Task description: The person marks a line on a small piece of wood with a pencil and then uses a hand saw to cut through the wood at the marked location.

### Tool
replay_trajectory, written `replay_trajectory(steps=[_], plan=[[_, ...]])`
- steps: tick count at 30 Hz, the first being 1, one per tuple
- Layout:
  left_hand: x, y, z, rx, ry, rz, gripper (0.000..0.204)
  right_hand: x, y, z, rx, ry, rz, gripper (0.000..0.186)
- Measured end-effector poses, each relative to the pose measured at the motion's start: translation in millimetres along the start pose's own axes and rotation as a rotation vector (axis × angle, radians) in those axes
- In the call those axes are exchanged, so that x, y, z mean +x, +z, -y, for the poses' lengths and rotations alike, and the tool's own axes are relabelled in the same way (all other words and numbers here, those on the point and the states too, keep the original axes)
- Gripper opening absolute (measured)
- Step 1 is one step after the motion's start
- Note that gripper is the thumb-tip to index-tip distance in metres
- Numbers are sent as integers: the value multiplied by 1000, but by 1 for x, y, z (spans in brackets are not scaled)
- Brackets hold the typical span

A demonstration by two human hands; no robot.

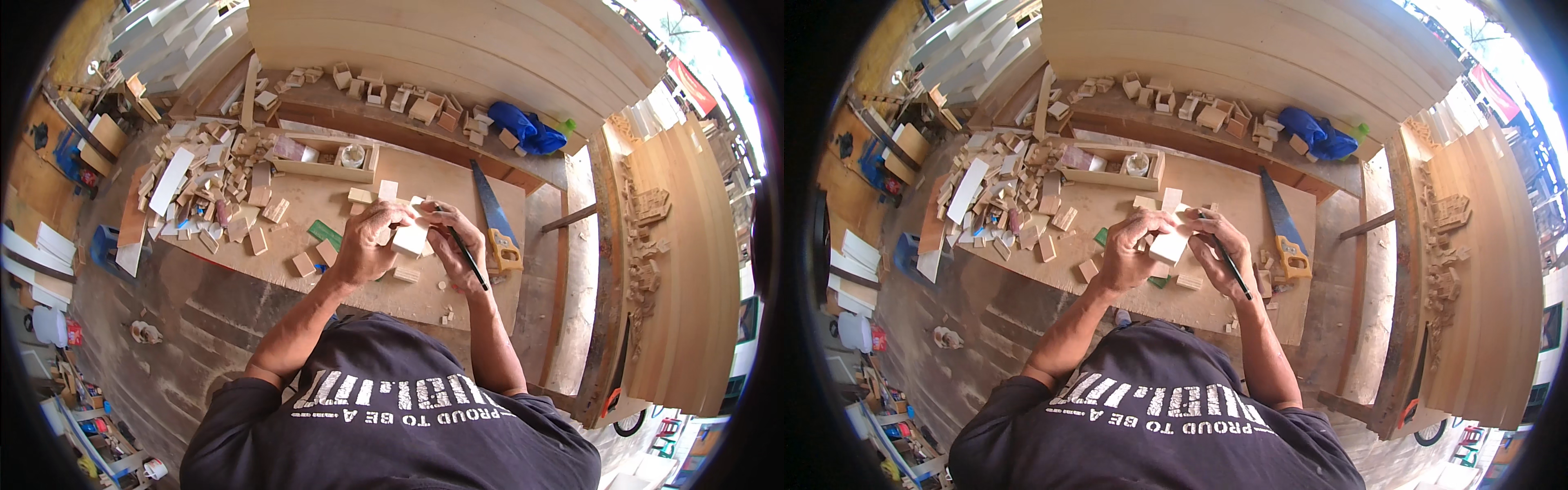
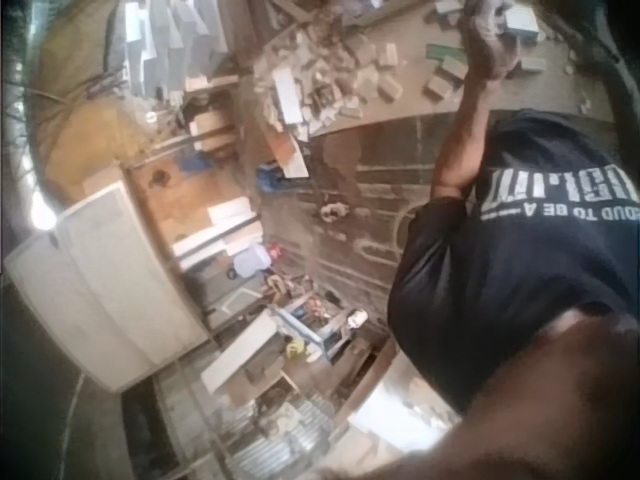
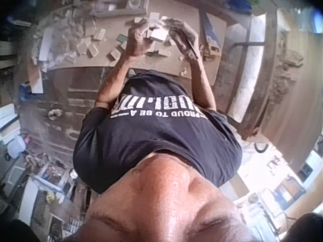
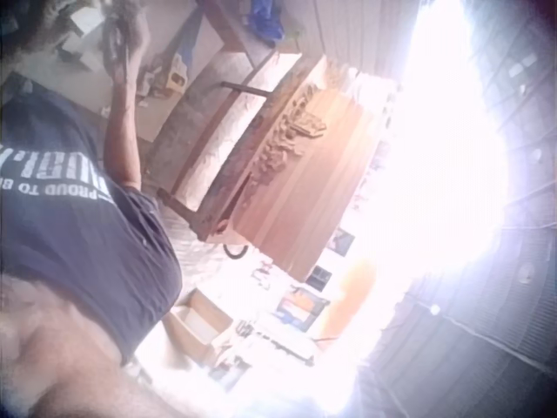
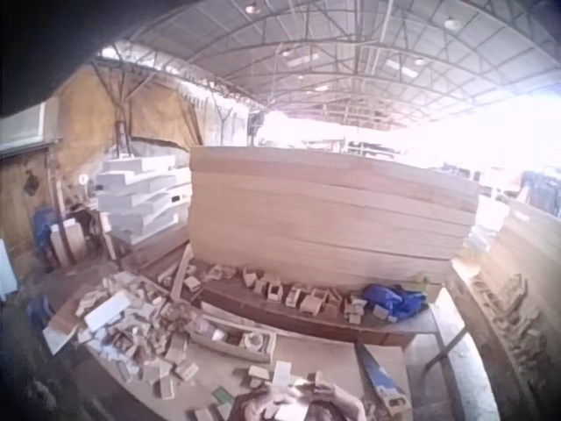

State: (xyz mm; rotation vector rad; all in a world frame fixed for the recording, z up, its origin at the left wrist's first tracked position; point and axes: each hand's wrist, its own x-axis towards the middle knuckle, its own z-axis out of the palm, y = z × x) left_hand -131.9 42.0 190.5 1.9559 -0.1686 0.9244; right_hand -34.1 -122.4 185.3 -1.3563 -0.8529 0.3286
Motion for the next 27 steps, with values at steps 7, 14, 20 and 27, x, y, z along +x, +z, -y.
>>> replay_trajectory(steps=[7,14,20,27], plan=[[-5,-5,12,-646,-270,-59,56,17,11,-13,-376,-347,-248,20],[-5,-11,11,-651,-300,-57,55,25,27,-27,-503,-452,-399,21],[8,-25,17,-733,-337,0,58,29,38,-29,-556,-436,-498,29],[33,-51,41,-774,-416,172,50,37,40,-30,-847,-522,-523,40]])
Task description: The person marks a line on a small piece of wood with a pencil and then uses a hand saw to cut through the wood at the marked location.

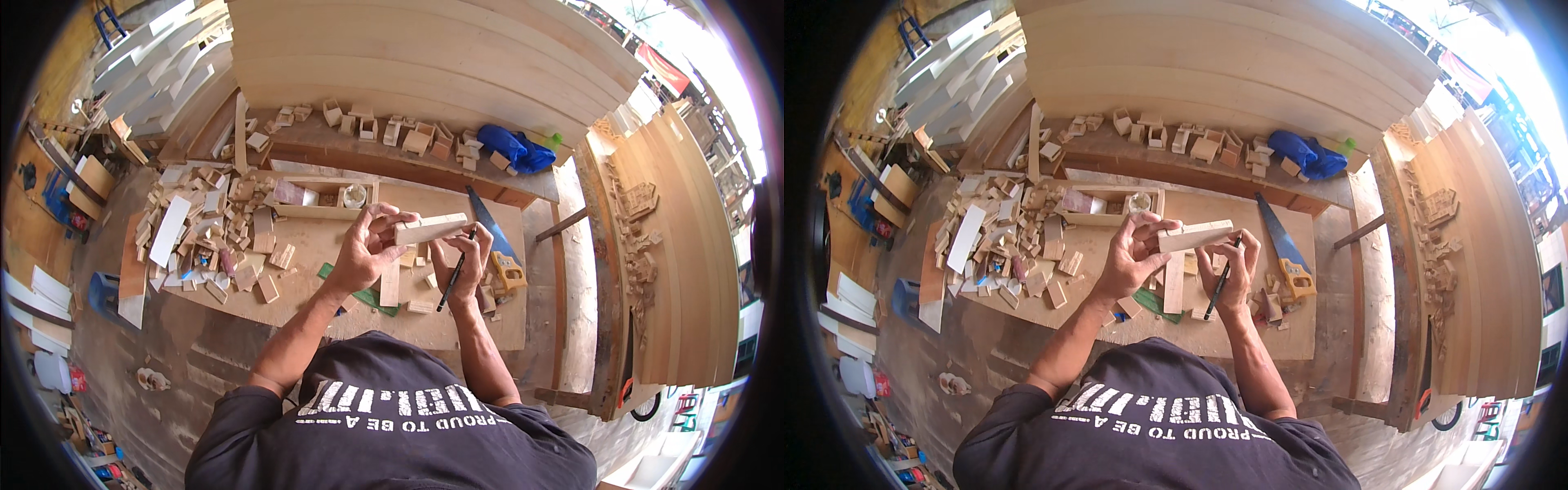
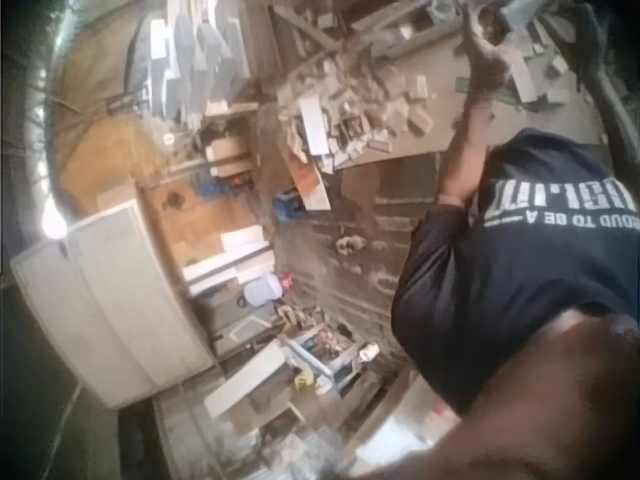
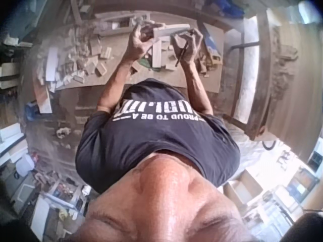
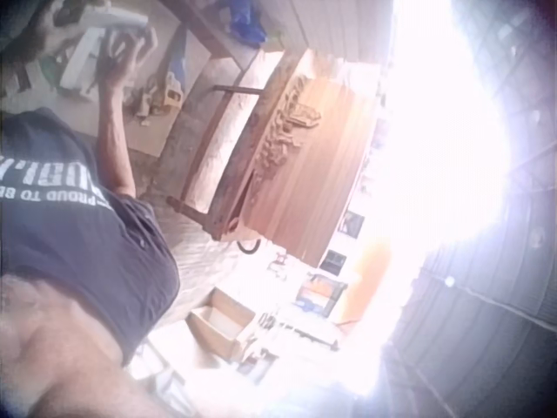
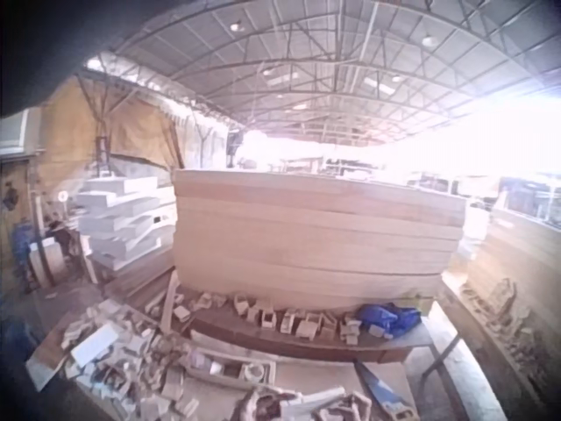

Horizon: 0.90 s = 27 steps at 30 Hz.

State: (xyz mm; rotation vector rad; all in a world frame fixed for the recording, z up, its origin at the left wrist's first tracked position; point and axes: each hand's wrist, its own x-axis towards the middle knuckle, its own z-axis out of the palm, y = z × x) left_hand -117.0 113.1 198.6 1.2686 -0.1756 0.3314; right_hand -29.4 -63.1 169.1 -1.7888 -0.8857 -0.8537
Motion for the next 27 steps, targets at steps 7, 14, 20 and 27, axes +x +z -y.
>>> replay_trajectory(steps=[7,14,20,27], plan=[[23,-15,3,-26,-9,79,44,-1,-1,0,-44,48,-39,44],[31,-19,22,-299,-174,52,53,23,-23,0,81,197,153,33],[38,-16,44,-140,-173,54,41,34,-36,2,190,780,376,27],[39,-7,49,-106,-194,79,9,50,-44,-1,254,711,23,22]])
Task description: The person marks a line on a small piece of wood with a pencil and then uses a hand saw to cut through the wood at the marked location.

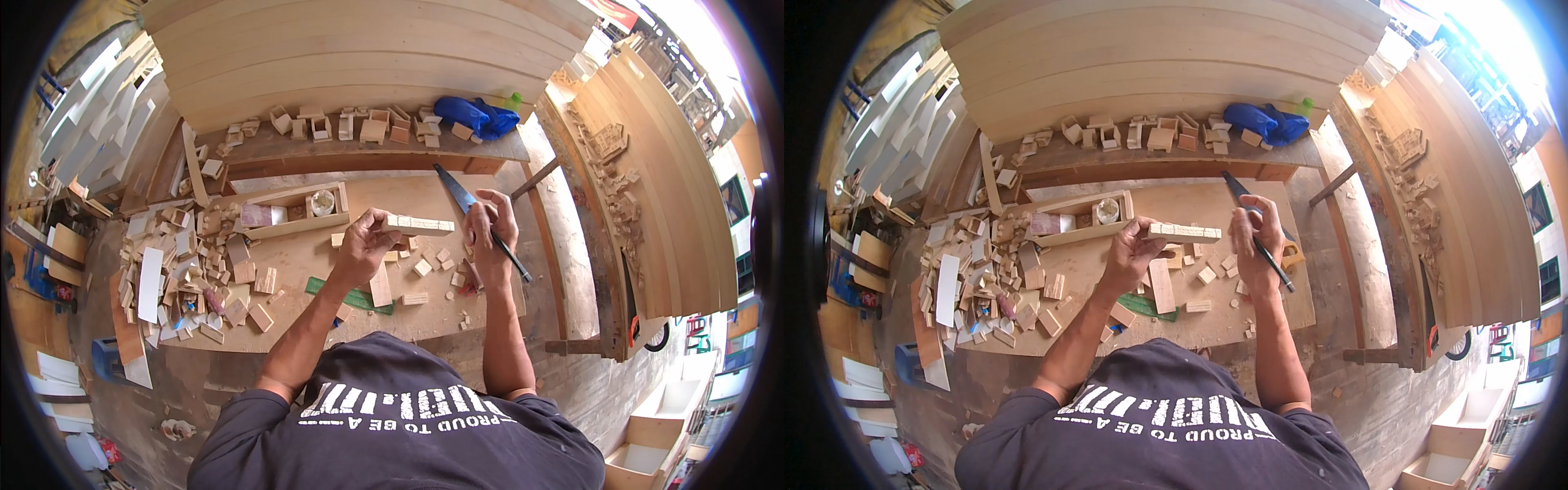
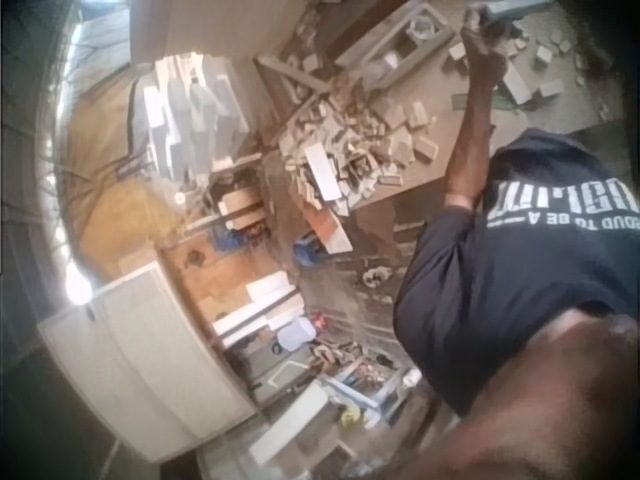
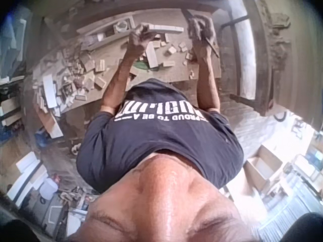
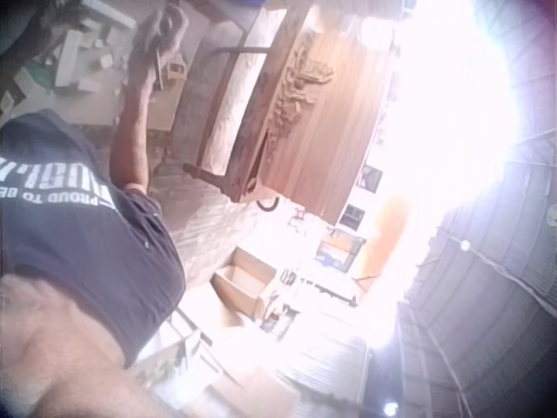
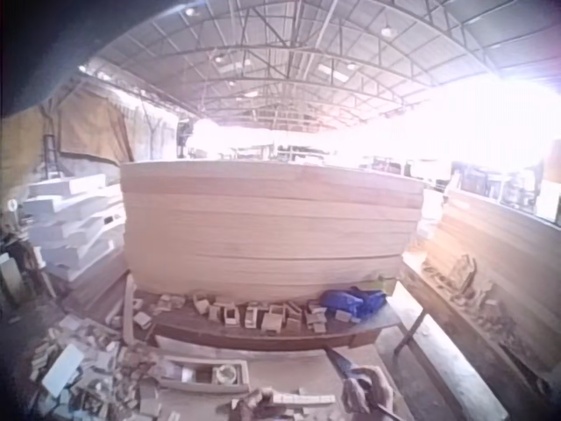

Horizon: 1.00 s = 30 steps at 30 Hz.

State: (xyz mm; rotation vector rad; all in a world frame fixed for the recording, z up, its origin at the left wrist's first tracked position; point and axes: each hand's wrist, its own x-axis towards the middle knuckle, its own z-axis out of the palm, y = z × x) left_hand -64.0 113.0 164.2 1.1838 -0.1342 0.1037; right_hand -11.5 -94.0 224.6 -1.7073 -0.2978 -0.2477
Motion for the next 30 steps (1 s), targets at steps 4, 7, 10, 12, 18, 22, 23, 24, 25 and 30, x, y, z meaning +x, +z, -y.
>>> replay_trajectory(steps=[4,7,10,12,18,22,23,24,25,30], plan=[[3,0,8,54,33,21,17,1,9,19,447,264,368,17],[8,5,11,63,17,38,25,2,25,26,220,192,355,10],[11,0,20,65,17,60,28,0,28,5,143,60,333,14],[11,4,19,17,27,52,26,3,26,4,80,1,366,16],[17,7,25,24,22,61,24,6,20,10,-16,13,398,15],[20,11,29,30,24,64,24,8,17,5,-90,-7,378,16],[19,12,30,28,24,65,24,8,16,5,-93,1,390,16],[19,13,31,26,24,65,25,9,15,5,-95,9,403,16],[19,14,31,29,22,65,24,10,14,5,-98,17,416,16],[19,17,32,40,32,50,24,11,9,1,-106,-4,454,16]])
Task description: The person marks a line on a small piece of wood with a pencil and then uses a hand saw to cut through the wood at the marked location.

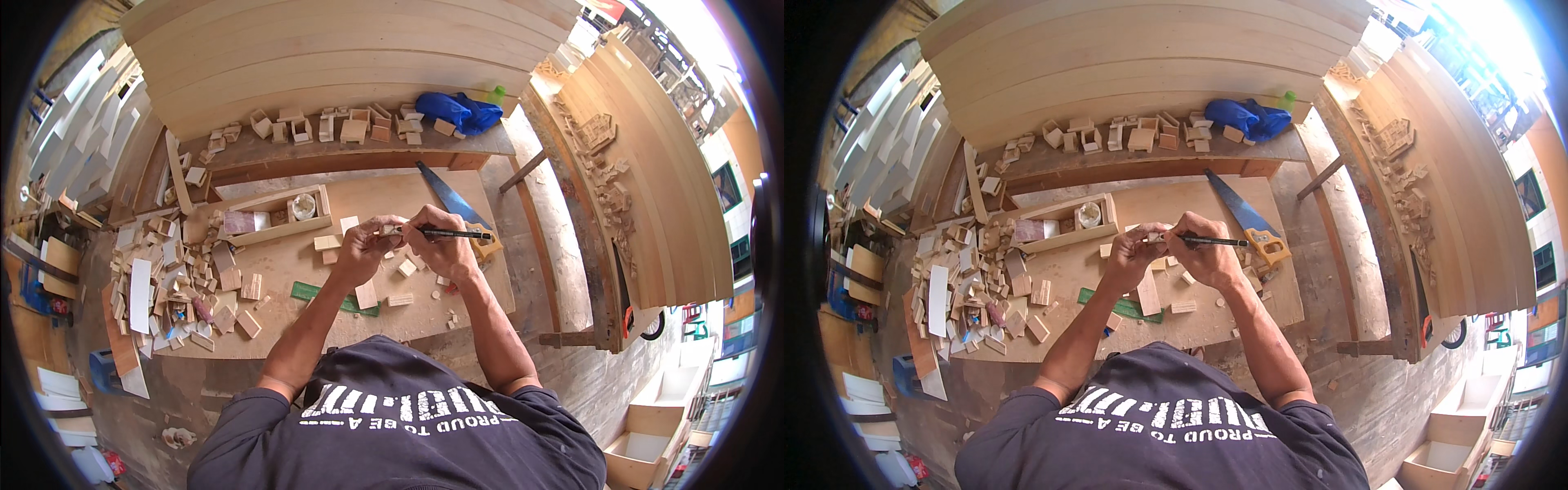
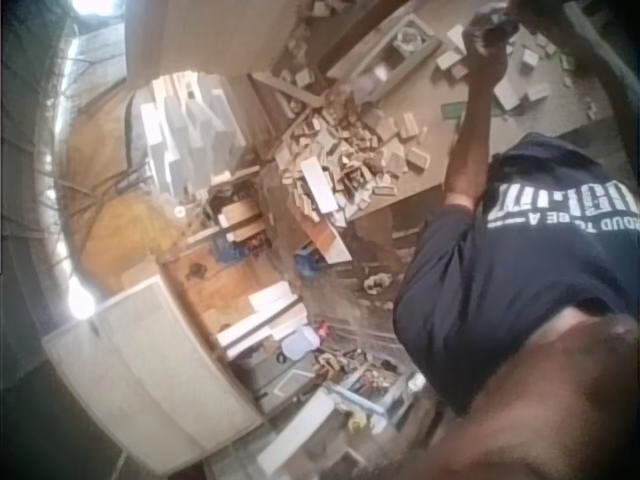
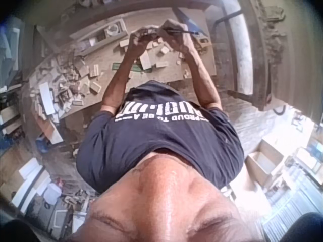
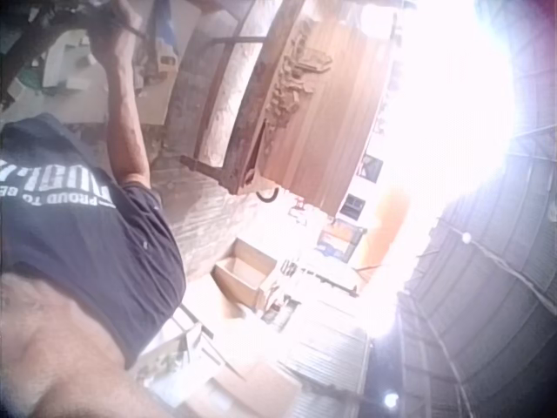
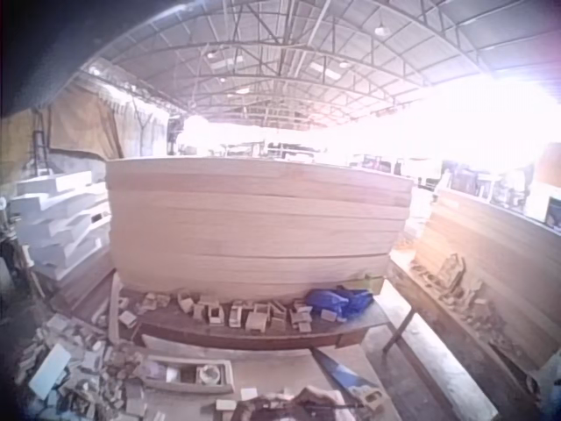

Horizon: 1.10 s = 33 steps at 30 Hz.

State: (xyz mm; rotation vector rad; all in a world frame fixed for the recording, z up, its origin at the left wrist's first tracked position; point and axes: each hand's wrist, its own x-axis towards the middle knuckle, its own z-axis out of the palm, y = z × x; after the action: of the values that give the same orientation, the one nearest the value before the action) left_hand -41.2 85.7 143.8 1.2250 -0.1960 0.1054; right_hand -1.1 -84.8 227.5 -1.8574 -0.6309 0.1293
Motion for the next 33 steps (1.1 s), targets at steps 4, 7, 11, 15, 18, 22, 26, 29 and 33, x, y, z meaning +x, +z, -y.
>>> replay_trajectory(steps=[4,7,11,15,18,22,26,29,33], plan=[[0,1,0,13,-4,9,25,0,-2,-6,36,-31,7,16],[0,1,-3,-11,1,1,26,-1,1,5,98,66,-16,17],[-2,-4,0,5,4,24,27,0,0,1,42,10,22,18],[-4,-2,0,14,14,12,28,-1,-3,-3,1,-22,72,19],[-6,-3,2,7,8,4,27,-1,-3,1,-2,-22,85,20],[-8,-4,2,22,3,8,26,-2,-2,2,-1,-19,91,20],[-10,-4,-2,-8,21,-1,25,-2,3,8,32,22,81,19],[-12,-3,-4,-20,27,-4,24,-2,6,8,20,37,60,18],[-14,-4,-5,-27,51,17,25,-3,10,3,67,-8,35,18]])
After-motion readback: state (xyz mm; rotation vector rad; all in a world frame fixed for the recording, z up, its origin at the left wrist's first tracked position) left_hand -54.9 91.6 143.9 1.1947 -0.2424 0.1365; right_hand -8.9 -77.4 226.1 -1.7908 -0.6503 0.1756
